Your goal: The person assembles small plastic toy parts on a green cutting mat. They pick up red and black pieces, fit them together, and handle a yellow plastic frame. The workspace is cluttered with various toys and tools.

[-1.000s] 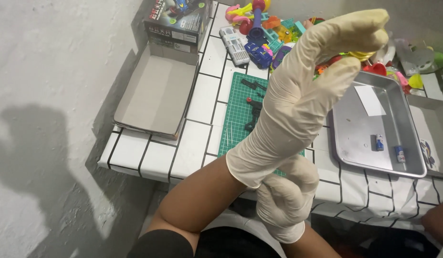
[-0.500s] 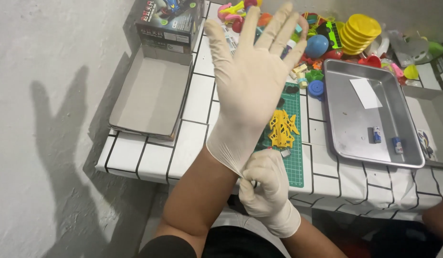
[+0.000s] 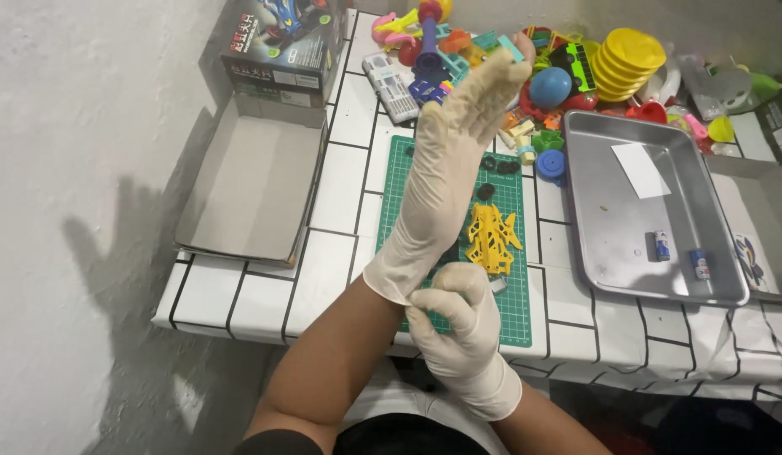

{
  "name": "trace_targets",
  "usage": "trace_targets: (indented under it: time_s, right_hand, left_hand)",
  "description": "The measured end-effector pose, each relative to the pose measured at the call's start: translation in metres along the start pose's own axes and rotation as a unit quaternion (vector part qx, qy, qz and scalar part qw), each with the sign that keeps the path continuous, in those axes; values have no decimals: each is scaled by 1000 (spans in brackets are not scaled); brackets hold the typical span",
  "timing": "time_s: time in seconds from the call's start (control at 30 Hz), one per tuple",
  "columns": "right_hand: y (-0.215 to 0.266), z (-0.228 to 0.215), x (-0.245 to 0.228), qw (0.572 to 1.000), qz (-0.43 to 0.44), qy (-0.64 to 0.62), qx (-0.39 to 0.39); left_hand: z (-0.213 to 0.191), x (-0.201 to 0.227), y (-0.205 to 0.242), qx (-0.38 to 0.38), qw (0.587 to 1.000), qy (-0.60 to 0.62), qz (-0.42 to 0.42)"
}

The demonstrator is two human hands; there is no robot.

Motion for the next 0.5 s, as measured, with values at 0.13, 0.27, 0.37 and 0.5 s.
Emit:
trace_targets:
  time_s: [0.13, 0.27, 0.37, 0.5]
  right_hand:
    - [-19, -2, 13, 997, -29, -21, -61]
    - [-38, -22, 55, 986, -46, -25, -161]
    - [-63, -62, 140, 986, 116, 34, -113]
    - [-46, -63, 270, 904, 277, 273, -177]
  left_hand:
    - [-7, -1, 6, 7, 999, -33, -16]
    - [-14, 11, -5, -30, 991, -130, -18]
    - [-45, -12, -18, -44, 943, -324, -66]
    - [-76, -70, -23, -135, 794, -588, -72]
Point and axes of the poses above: each hand's wrist, its own y-axis away from the middle knuckle, its own z-axis out of the palm, x = y × z, the point moved 10 cm from there along -y, towards the middle knuckle, and after that the axes turned 13 degrees about -x, right-handed, at the moved point
